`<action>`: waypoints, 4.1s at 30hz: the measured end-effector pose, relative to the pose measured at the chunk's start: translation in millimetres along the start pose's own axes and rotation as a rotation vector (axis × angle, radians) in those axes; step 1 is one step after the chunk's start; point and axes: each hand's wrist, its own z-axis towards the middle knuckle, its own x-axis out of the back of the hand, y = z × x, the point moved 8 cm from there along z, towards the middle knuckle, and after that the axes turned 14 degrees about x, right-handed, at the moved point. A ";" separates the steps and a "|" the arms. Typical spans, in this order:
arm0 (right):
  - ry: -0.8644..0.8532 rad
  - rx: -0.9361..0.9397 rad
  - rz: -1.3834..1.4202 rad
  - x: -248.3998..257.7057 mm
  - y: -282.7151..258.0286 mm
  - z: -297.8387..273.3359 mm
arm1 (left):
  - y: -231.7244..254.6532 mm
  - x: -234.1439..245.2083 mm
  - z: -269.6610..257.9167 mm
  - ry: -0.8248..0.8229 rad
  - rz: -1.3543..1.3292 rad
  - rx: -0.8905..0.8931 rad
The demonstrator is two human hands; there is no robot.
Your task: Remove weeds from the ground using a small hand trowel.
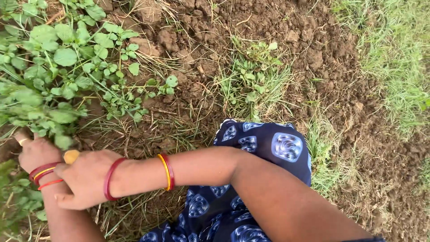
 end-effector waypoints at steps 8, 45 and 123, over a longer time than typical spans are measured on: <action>-0.080 -0.061 0.053 -29.8 5.3 -45.2 | -0.4 -40.4 6.8 0.022 0.105 0.049; -0.051 0.056 -0.210 -52.9 96.5 -101.0 | 36.9 10.0 -33.5 -0.041 -0.724 0.275; -0.161 -0.019 -0.363 179.2 147.8 -173.3 | 210.7 -42.3 -70.4 -0.333 -1.072 0.341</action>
